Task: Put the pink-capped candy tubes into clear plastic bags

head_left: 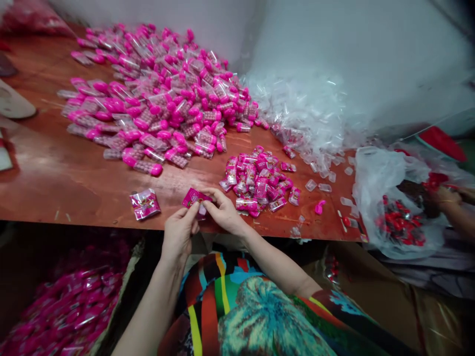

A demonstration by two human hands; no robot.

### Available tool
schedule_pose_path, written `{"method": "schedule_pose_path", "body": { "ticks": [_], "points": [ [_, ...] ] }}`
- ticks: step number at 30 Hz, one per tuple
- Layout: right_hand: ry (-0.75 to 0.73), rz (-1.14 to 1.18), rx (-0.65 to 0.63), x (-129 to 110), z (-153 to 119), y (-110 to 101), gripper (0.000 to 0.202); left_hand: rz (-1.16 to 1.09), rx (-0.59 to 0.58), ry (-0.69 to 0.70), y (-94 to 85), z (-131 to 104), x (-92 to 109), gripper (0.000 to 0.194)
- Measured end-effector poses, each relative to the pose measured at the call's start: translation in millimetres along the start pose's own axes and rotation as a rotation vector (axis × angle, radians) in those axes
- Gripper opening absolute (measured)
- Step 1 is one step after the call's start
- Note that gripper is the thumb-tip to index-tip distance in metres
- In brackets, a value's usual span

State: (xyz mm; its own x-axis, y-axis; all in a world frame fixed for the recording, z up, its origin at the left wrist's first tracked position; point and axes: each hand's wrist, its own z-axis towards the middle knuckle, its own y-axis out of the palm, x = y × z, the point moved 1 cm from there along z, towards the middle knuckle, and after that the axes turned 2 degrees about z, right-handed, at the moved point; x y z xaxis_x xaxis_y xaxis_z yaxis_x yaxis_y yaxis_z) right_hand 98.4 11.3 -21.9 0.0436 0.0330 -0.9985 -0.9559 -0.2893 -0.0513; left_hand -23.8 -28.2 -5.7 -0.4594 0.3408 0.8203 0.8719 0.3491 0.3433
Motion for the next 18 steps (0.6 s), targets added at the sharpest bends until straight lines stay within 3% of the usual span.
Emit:
{"method": "schedule_pose_path", "body": {
  "ticks": [7,13,16,18],
  "points": [
    [-0.097,-0.150,0.061,7,3,7,0.031,-0.025,0.022,-0.003,4.6,10,1,0.043],
    [-0.200,-0.312,-0.022,8,10,6,0.034,-0.044,0.059,-0.044,-3.2,15,-3,0.041],
    [-0.201,-0.402,-0.125,8,29,2,0.035,-0.073,0.118,-0.014,-9.8,15,-1,0.042],
    [-0.208,-0.507,-0.104,5,52,1,0.035,-0.096,0.157,0.007,-13.7,14,2,0.043]
  ]
}}
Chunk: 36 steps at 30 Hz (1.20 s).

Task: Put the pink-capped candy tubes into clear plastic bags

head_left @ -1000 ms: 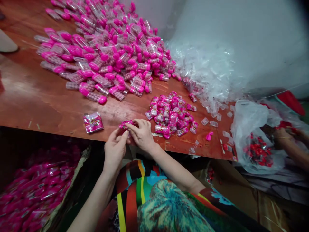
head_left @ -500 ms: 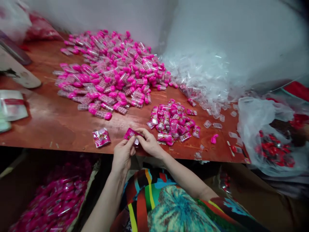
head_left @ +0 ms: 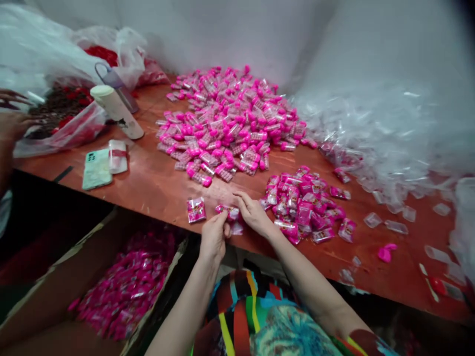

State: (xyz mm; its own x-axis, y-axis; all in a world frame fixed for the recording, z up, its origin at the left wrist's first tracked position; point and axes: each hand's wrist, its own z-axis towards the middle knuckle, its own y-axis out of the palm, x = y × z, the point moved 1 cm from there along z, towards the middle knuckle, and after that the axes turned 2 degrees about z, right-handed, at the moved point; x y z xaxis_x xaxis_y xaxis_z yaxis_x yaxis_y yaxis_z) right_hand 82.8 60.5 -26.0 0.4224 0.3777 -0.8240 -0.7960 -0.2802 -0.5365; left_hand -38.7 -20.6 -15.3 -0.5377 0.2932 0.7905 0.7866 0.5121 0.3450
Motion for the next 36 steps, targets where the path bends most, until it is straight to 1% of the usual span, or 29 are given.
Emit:
{"method": "schedule_pose_path", "body": {
  "ticks": [3,6,8,11,12,14,16,17,18,19,21,22,24,26,28,31,33,34,36],
  "points": [
    [0.008,-0.231,0.067,-1,45,-2,0.033,-0.026,0.016,0.001,-3.3,0,4,0.044],
    [-0.004,-0.358,0.070,-7,85,7,0.029,-0.041,0.014,-0.010,-2.8,2,7,0.045],
    [0.019,-0.436,0.057,-10,100,18,0.028,-0.056,0.024,-0.015,-1.5,1,8,0.044],
    [0.066,-0.468,0.019,-9,105,29,0.025,-0.085,0.050,-0.019,-1.6,0,11,0.045],
    [0.076,-0.445,0.012,-8,101,29,0.024,-0.095,0.058,-0.020,-2.5,-1,12,0.046],
    [0.086,-0.389,0.004,-5,89,23,0.022,-0.114,0.072,-0.022,-5.1,-3,16,0.047],
    [0.103,-0.332,0.004,-3,69,9,0.023,-0.140,0.082,-0.026,-7.2,-4,20,0.047],
    [0.129,-0.243,-0.001,-2,56,1,0.024,-0.162,0.084,-0.030,-7.5,-5,22,0.047],
    [0.170,-0.096,-0.010,-2,43,-6,0.025,-0.188,0.082,-0.038,-7.1,-5,24,0.047],
    [0.225,0.106,-0.024,-2,28,-14,0.025,-0.218,0.075,-0.048,-6.0,-6,25,0.048],
    [0.347,0.574,-0.056,-5,-2,-24,0.027,-0.274,0.052,-0.076,-1.9,-7,25,0.049],
    [0.397,0.766,-0.067,-6,-16,-28,0.028,-0.296,0.039,-0.092,0.8,-7,24,0.048],
    [0.456,0.971,-0.073,-9,-41,-31,0.028,-0.324,0.015,-0.125,6.7,-9,19,0.044],
    [0.488,1.068,-0.076,-11,-60,-32,0.025,-0.339,0.000,-0.155,12.3,-12,13,0.038],
    [0.527,1.172,-0.088,-10,-73,-31,0.025,-0.342,-0.020,-0.177,17.3,-16,7,0.034],
    [0.643,1.355,-0.103,-9,-87,-30,0.034,-0.322,-0.057,-0.197,23.2,-20,-1,0.032],
    [0.698,1.430,-0.075,-10,-93,-32,0.034,-0.302,-0.074,-0.210,25.8,-22,-5,0.030],
    [0.693,1.446,-0.044,-11,-96,-34,0.030,-0.293,-0.079,-0.216,26.7,-23,-6,0.029],
    [0.633,1.477,0.019,-14,-101,-39,0.021,-0.280,-0.087,-0.227,27.8,-25,-10,0.028]
  ]
}}
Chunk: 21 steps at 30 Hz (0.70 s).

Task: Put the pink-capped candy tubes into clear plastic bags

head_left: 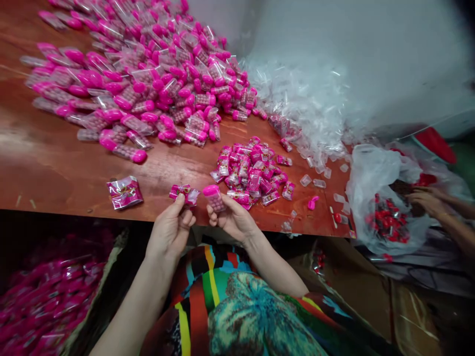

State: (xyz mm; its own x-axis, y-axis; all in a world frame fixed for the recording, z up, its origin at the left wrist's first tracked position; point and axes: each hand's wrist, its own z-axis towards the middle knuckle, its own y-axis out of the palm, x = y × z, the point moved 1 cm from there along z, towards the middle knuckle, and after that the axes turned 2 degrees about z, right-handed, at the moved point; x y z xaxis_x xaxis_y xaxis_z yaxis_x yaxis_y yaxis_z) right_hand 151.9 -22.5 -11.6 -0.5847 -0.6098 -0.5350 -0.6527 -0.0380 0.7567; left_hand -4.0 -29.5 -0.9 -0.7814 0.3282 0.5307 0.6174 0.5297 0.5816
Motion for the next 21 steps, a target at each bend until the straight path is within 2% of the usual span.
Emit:
{"method": "schedule_pose_path", "body": {
  "ticks": [3,5,7,9,13,21],
  "points": [
    [-0.021,0.039,-0.072,-1,-9,1,0.028,0.012,-0.013,-0.014,-0.1,-1,-5,0.029],
    [-0.006,-0.021,-0.078,3,-11,0,0.037,0.011,-0.011,-0.015,-0.1,-2,-7,0.031],
    [-0.076,-0.154,-0.004,10,-10,-1,0.047,0.009,-0.002,-0.013,0.0,-3,-8,0.033],
    [-0.208,-0.290,0.097,16,-9,-2,0.053,0.016,-0.001,-0.011,0.2,-4,-8,0.034],
    [-0.351,-0.452,0.182,23,-7,0,0.054,0.061,-0.007,0.019,-0.2,-6,-11,0.038],
    [-0.431,-0.385,0.247,28,-6,9,0.048,0.200,-0.001,0.186,-7.7,-5,-19,0.037]
  ]
}}
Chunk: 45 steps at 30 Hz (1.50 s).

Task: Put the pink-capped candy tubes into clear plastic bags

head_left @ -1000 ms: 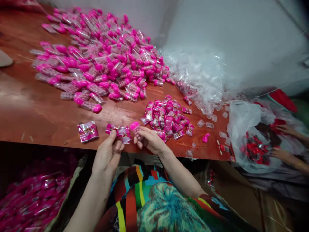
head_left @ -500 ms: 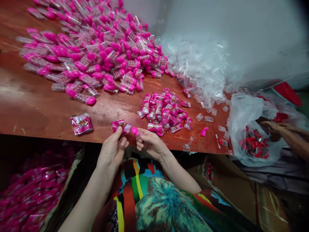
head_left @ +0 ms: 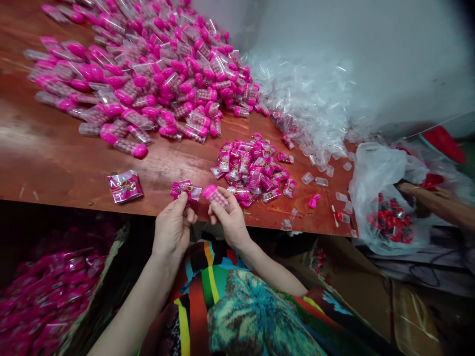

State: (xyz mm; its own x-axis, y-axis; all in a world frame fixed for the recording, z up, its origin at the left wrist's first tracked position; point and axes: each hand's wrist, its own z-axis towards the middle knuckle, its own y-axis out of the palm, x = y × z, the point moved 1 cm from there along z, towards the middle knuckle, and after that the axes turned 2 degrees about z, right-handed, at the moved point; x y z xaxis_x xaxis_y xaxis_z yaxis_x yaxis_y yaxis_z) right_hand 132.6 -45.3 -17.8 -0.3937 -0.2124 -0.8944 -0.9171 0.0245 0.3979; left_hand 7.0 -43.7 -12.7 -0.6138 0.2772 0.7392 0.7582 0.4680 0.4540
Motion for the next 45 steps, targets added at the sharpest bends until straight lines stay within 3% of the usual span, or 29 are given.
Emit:
{"method": "schedule_pose_path", "body": {
  "ticks": [10,15,21,29,33,38,40,42,45],
  "points": [
    [0.039,-0.018,0.007,9,-7,0,0.051,0.092,0.079,0.081,5.0,-3,-1,0.040],
    [0.038,0.006,0.036,8,-6,0,0.052,0.109,0.070,0.059,4.1,-3,-7,0.037],
    [0.083,-0.043,-0.028,5,-10,2,0.053,0.091,0.087,0.065,4.7,-3,-9,0.039],
    [0.085,-0.081,-0.046,9,-8,-3,0.050,0.053,-0.009,-0.005,8.5,-9,-5,0.036],
    [-0.015,-0.226,-0.054,12,-9,-8,0.046,-0.024,-0.141,-0.115,9.2,-4,-5,0.035],
    [-0.189,-0.698,-0.179,2,-17,-15,0.050,-0.050,-0.224,-0.195,8.3,-2,-6,0.036],
    [-0.212,-0.774,-0.188,-2,-18,-15,0.049,-0.030,-0.265,-0.203,8.9,-4,-6,0.037],
    [-0.173,-0.640,-0.173,-3,-16,-13,0.046,0.006,-0.289,-0.201,9.2,-6,-6,0.043],
    [0.056,-0.247,-0.211,0,-12,-6,0.047,0.094,-0.271,-0.156,7.4,-7,-4,0.052]
  ]
}}
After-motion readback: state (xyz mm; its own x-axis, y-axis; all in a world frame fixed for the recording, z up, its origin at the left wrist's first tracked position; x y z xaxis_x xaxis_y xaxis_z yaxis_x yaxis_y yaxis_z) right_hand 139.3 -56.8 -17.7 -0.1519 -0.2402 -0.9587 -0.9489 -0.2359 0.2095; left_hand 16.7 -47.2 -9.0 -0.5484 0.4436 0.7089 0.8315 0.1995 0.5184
